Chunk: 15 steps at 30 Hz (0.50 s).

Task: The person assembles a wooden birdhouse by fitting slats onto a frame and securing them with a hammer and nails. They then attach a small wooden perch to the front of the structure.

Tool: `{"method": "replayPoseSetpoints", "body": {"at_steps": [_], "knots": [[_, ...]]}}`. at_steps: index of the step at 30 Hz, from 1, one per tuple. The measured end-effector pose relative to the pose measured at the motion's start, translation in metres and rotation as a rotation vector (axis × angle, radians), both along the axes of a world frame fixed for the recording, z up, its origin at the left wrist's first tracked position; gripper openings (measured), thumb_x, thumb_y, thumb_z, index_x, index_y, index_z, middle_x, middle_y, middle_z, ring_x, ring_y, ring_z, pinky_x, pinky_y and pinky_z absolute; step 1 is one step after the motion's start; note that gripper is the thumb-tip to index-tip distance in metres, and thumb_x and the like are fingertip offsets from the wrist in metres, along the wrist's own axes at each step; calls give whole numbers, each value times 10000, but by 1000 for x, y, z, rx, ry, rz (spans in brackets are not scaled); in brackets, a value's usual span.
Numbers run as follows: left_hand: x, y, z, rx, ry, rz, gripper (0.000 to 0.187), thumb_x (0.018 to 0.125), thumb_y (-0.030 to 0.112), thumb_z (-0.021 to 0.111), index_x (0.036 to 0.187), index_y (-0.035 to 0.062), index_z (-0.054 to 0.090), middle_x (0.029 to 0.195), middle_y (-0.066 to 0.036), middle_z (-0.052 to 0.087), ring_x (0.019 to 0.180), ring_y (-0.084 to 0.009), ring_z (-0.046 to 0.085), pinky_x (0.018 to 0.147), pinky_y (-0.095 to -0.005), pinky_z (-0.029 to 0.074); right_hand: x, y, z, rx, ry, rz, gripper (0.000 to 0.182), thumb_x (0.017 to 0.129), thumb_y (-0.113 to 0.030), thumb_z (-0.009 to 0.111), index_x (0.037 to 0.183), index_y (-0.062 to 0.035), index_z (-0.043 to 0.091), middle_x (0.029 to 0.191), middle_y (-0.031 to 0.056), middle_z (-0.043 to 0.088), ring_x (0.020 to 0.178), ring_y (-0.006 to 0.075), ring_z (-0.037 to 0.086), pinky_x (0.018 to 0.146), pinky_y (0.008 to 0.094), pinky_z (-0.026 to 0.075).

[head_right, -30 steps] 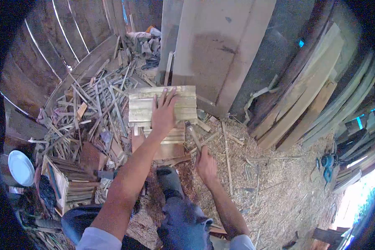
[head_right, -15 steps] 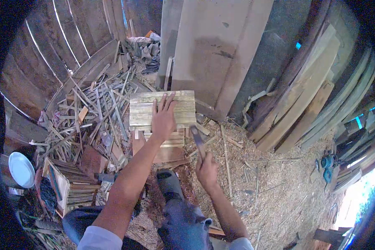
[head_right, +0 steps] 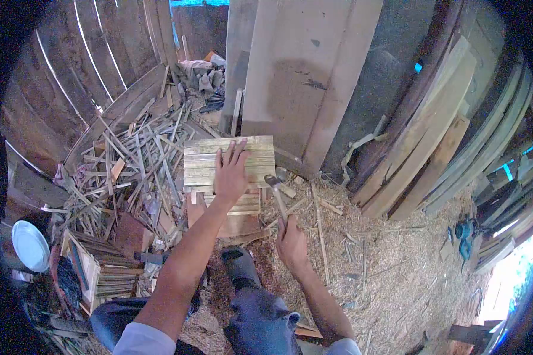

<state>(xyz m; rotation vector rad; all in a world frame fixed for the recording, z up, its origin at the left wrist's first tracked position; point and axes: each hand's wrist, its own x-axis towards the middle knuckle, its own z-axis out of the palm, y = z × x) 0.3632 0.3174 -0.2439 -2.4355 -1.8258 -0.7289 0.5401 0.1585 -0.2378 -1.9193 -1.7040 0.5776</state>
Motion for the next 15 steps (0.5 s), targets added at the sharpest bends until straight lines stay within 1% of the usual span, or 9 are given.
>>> {"method": "replayPoseSetpoints", "body": {"at_steps": [2,5,7,8,9,11,12,13,15], "knots": [[0,0,-1,13,13,3,489,798,68,548,1277,138,483,1526,5,276,1422,-231,220,1159,-516,147,-4,-1,-4,53,61,-40,222,968,-224,470,1039,-24,404,628,305,572,599,512,570,502,579,440],[1,2,-5,43,28,3,497,799,75,553,1287,137,479,1527,5,273,1422,-232,217,1159,-518,149,0,3,-23,-29,11,-64,233,962,-236,486,1039,-25,424,618,303,568,598,517,569,506,580,442],[0,5,-3,57,36,9,508,800,82,558,1297,139,473,1528,6,269,1424,-230,212,1159,-518,149,-1,12,-6,-178,-113,-25,241,957,-240,498,1036,-23,428,636,311,570,614,519,573,508,578,442],[0,2,-3,56,-13,-1,473,798,63,553,1261,125,482,1517,-4,288,1411,-242,235,1155,-517,164,-2,8,12,-127,-89,-13,233,960,-243,482,1035,-32,418,670,317,582,635,520,579,519,578,447],[1,-1,0,61,-61,-19,438,797,45,549,1226,112,491,1506,-14,306,1399,-254,258,1150,-516,179,-4,2,13,-137,-84,-12,233,960,-243,482,1035,-32,418,670,317,582,635,520,579,519,578,447],[-1,-4,7,-8,-65,-32,471,783,42,563,1243,113,489,1509,-11,300,1401,-249,250,1154,-515,174,-5,-3,13,76,75,-81,221,961,-237,478,1004,-31,412,693,326,585,645,517,583,524,575,450],[-1,-3,6,-7,-35,-19,490,772,40,572,1248,116,487,1509,-11,300,1402,-251,248,1155,-517,170,0,-4,-11,73,66,-99,228,959,-232,492,985,-20,412,670,318,577,632,521,576,520,568,449],[0,-1,4,-3,-4,-11,508,762,39,581,1254,118,484,1509,-11,299,1403,-252,246,1155,-519,167,1,-1,-15,76,65,-103,228,959,-232,492,985,-20,412,670,318,577,632,521,576,520,568,449],[0,0,-1,49,-26,-21,514,753,31,583,1251,119,486,1506,-12,305,1403,-255,247,1154,-521,168,-1,13,-11,-166,-101,-8,224,953,-208,504,986,-10,405,651,307,567,619,520,571,513,561,453]]}}
